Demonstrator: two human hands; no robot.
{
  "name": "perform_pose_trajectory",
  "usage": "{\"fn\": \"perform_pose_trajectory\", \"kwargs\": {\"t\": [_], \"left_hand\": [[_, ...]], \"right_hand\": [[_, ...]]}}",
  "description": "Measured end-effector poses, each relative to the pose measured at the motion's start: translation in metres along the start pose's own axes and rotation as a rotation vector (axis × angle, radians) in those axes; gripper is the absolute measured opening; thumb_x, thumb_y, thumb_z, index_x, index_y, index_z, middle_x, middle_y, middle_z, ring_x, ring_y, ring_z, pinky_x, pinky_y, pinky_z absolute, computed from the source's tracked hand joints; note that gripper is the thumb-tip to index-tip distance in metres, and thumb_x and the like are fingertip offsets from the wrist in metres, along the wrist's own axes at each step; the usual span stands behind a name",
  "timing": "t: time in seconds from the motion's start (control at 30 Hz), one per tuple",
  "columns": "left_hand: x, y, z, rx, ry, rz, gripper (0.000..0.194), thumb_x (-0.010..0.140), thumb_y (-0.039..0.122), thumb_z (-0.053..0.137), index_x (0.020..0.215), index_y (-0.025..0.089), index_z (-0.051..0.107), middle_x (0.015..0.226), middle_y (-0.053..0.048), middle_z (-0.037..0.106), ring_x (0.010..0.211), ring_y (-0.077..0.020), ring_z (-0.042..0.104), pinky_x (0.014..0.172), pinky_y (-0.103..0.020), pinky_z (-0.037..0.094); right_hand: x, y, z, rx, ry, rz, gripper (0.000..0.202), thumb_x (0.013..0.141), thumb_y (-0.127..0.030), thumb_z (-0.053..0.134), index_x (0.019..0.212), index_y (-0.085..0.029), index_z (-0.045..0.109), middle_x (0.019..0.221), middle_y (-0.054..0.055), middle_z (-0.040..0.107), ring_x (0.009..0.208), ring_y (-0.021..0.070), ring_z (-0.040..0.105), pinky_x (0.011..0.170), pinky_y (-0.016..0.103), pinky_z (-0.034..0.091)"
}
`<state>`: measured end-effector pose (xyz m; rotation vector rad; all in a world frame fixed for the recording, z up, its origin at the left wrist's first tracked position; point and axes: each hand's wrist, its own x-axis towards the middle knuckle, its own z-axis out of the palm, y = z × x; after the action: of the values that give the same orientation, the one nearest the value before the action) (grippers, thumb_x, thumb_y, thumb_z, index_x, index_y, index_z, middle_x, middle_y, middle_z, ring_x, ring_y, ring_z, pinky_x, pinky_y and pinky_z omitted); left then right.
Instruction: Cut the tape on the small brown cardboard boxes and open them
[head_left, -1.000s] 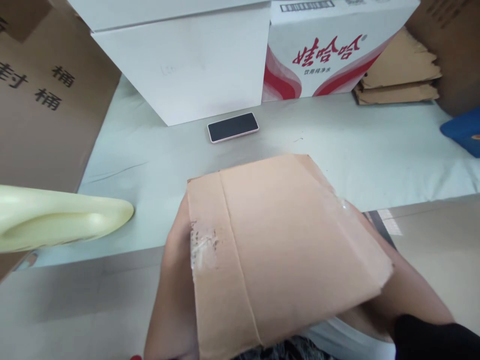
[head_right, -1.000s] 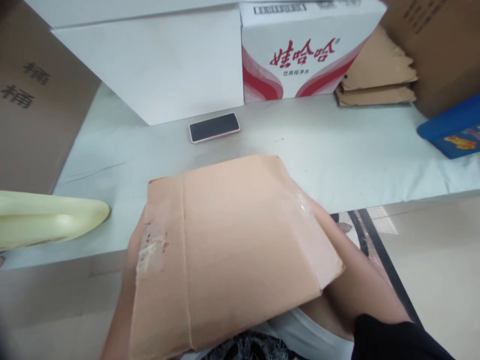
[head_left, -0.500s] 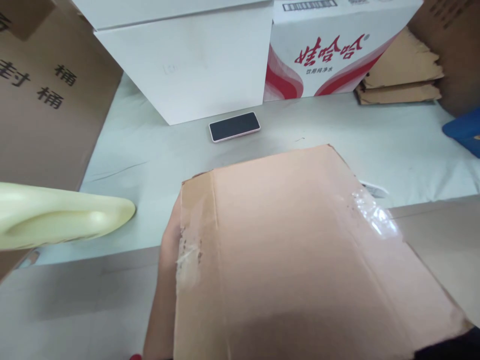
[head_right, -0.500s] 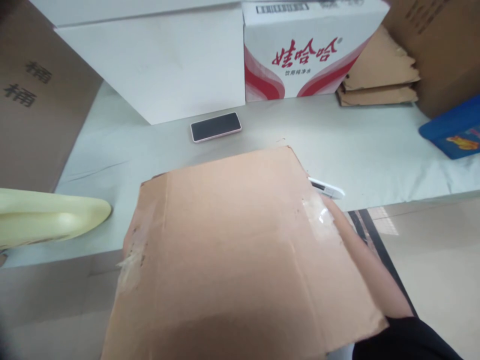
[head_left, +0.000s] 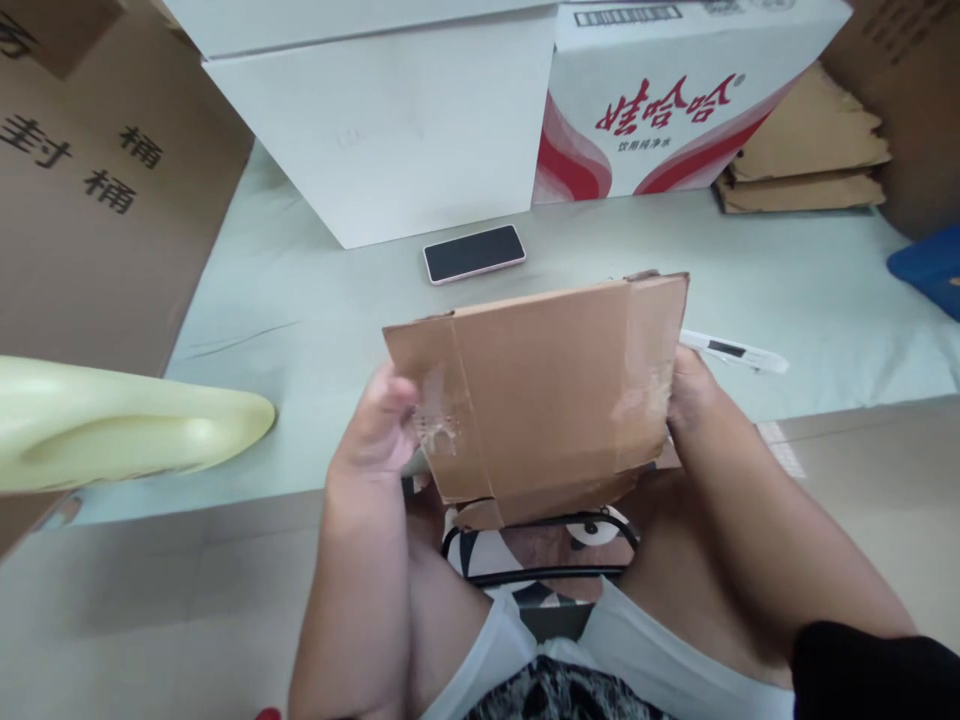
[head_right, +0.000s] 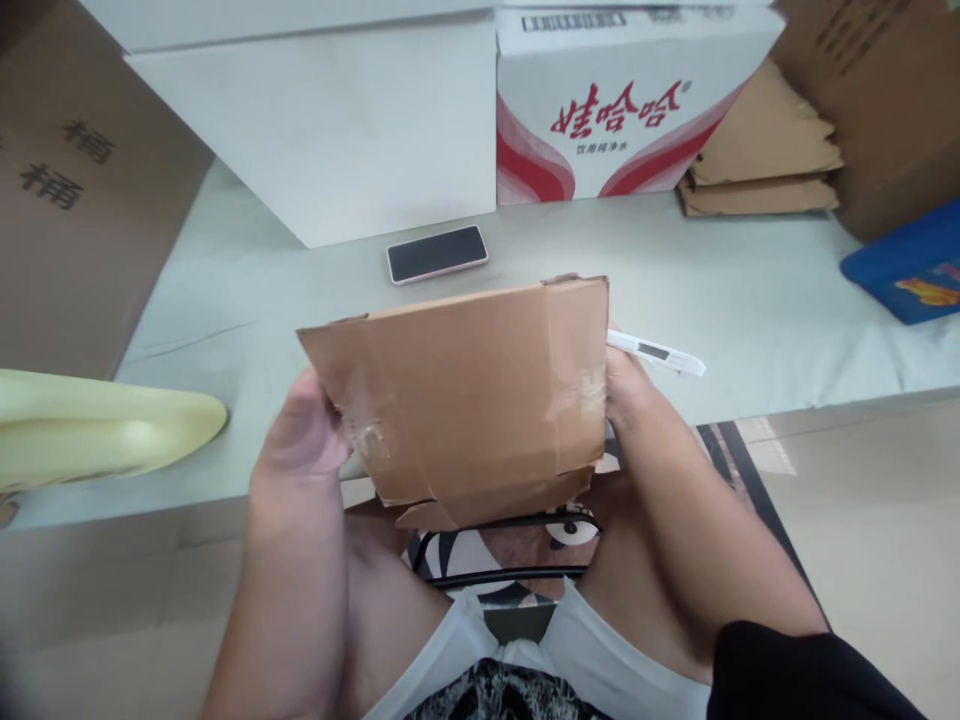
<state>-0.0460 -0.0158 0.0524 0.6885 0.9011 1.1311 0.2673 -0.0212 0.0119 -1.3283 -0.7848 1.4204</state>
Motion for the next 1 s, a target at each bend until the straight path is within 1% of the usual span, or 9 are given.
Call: {"fn": "perform_pose_trajectory", "kwargs": {"t": [0.13, 0.23, 0.37, 0.5, 0.67, 0.77, 0.87, 0.97, 1.0], "left_hand": [[0.005, -0.004, 0.006, 0.044, 0.054, 0.002, 0.045, 0.057, 0.033, 0.102, 0.091, 0.016, 0.079, 0.085, -0.011, 0.082, 0.088, -0.0354, 0.083, 0.073, -0.04, 0.069], [0.013, -0.005, 0.006, -0.053, 0.165, 0.172, 0.035, 0.062, 0.029, 0.097, 0.089, 0.019, 0.077, 0.089, -0.008, 0.083, 0.092, -0.0317, 0.083, 0.084, -0.041, 0.069], [0.024, -0.005, -0.001, -0.169, 0.33, 0.345, 0.018, 0.076, 0.024, 0.086, 0.091, 0.022, 0.075, 0.095, -0.003, 0.083, 0.102, -0.0243, 0.081, 0.095, -0.034, 0.066], [0.032, -0.008, -0.007, -0.258, 0.409, 0.325, 0.004, 0.092, 0.024, 0.07, 0.092, 0.024, 0.074, 0.099, -0.002, 0.084, 0.107, -0.0199, 0.079, 0.097, -0.03, 0.064], [0.037, -0.019, -0.003, -0.302, 0.444, 0.315, 0.011, 0.096, 0.03, 0.064, 0.092, 0.024, 0.073, 0.098, -0.003, 0.084, 0.114, -0.0201, 0.078, 0.099, -0.03, 0.063], [0.037, -0.025, 0.004, -0.271, 0.402, 0.326, 0.009, 0.092, 0.034, 0.072, 0.094, 0.025, 0.072, 0.104, -0.003, 0.083, 0.12, -0.0211, 0.075, 0.102, -0.032, 0.061], [0.035, -0.026, 0.013, -0.263, 0.365, 0.3, 0.011, 0.09, 0.034, 0.075, 0.094, 0.025, 0.07, 0.104, -0.003, 0.082, 0.115, -0.0205, 0.076, 0.098, -0.031, 0.062], [0.03, -0.021, 0.022, -0.276, 0.352, 0.2, 0.009, 0.088, 0.032, 0.072, 0.091, 0.024, 0.069, 0.092, -0.002, 0.08, 0.095, -0.0186, 0.079, 0.08, -0.026, 0.062], [0.028, -0.019, 0.025, -0.275, 0.367, 0.158, 0.007, 0.086, 0.03, 0.07, 0.088, 0.023, 0.068, 0.086, -0.001, 0.078, 0.085, -0.0174, 0.079, 0.071, -0.024, 0.06]], "right_hand": [[-0.001, -0.012, 0.003, 0.104, 0.048, -0.072, 0.036, 0.064, -0.044, 0.091, 0.073, -0.029, 0.06, 0.067, -0.003, 0.067, 0.059, 0.0174, 0.064, 0.055, 0.034, 0.056], [-0.005, -0.021, 0.001, 0.189, 0.077, -0.099, 0.047, 0.06, -0.051, 0.096, 0.076, -0.029, 0.059, 0.065, -0.006, 0.065, 0.056, 0.0143, 0.061, 0.054, 0.029, 0.052], [-0.01, -0.021, -0.011, 0.115, 0.107, -0.13, 0.052, 0.061, -0.058, 0.095, 0.08, -0.029, 0.057, 0.082, -0.002, 0.076, 0.071, 0.0186, 0.07, 0.063, 0.032, 0.059], [-0.01, -0.016, -0.022, 0.046, 0.1, -0.118, 0.051, 0.064, -0.058, 0.095, 0.078, -0.027, 0.057, 0.071, -0.007, 0.067, 0.07, 0.013, 0.068, 0.064, 0.025, 0.058], [-0.016, -0.018, -0.014, 0.081, 0.007, -0.005, 0.057, 0.055, -0.067, 0.096, 0.09, -0.028, 0.071, 0.081, -0.002, 0.077, 0.078, 0.0149, 0.075, 0.065, 0.024, 0.06], [-0.023, -0.018, -0.002, 0.065, -0.052, -0.002, 0.053, 0.053, -0.06, 0.099, 0.078, -0.025, 0.068, 0.059, -0.004, 0.066, 0.052, 0.0114, 0.06, 0.049, 0.023, 0.052], [-0.028, -0.022, 0.002, 0.055, -0.045, -0.016, 0.051, 0.05, -0.047, 0.102, 0.07, -0.023, 0.06, 0.05, -0.008, 0.051, 0.04, 0.0054, 0.039, 0.037, 0.02, 0.037], [-0.034, -0.039, -0.012, 0.055, 0.043, -0.092, 0.05, 0.053, -0.046, 0.098, 0.071, -0.024, 0.057, 0.047, -0.01, 0.043, 0.036, 0.0027, 0.027, 0.03, 0.018, 0.021], [-0.035, -0.046, -0.021, 0.05, 0.136, -0.166, 0.047, 0.056, -0.045, 0.095, 0.071, -0.024, 0.057, 0.045, -0.011, 0.04, 0.035, 0.0023, 0.023, 0.028, 0.018, 0.017]]}}
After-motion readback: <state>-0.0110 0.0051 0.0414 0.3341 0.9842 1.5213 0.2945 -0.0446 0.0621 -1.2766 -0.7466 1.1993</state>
